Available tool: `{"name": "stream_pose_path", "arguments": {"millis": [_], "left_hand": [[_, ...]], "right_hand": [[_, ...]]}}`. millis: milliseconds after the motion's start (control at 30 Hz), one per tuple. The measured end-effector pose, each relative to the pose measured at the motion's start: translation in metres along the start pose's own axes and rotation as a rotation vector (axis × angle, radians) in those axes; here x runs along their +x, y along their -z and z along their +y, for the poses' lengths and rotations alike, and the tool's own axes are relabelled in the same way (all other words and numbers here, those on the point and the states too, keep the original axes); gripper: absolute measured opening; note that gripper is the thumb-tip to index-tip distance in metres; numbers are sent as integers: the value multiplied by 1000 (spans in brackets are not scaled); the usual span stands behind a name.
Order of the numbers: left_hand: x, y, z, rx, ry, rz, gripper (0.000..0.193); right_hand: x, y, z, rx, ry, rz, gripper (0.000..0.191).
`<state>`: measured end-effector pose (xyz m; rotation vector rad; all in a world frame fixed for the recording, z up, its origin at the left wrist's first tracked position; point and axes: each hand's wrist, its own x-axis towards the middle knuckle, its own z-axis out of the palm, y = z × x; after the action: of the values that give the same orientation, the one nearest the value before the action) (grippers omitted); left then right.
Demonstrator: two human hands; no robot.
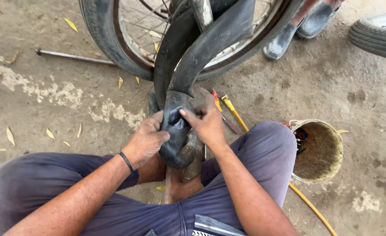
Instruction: The person removes a motorcycle tire from the rim, then scrapes the inner tube with a sanding block. They apply glue to the tube, place a blue patch over the puncture, and cut the patch to size with scissors.
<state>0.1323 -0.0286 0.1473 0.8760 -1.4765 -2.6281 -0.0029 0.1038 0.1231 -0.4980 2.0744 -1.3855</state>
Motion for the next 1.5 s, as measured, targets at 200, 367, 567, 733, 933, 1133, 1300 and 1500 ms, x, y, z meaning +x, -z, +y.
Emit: {"name": "stream_pose_path", "arguments": {"millis": [200,367,567,733,933,1133,1300,1500], "left_hand": [[0,0,2,6,-35,-31,64],[-2,-1,4,-34,-46,-50,62],[-2,-2,4,31,21,14,66],[-2,-1,5,21,-7,-27,67],[-3,-1,4,-27,-31,-38,67],[-5,-6,4,79,44,-7,74],[-3,-5,8,13,2,-48,73],[-1,-2,6,-31,-36,-13,68]], "right_hand": [[-1,0,-3,31,-11,-72,85],[1,-2,-3,-96,246,-31,74],[3,-11,13,-85,187,-34,63],[7,-9,22,45,17,-27,36],[4,1,14,256,73,-207,34],[7,-15,14,-5,104,27,35],[10,-10,25,255,28,-39,22],[10,5,26,399,57,-292,32]]}}
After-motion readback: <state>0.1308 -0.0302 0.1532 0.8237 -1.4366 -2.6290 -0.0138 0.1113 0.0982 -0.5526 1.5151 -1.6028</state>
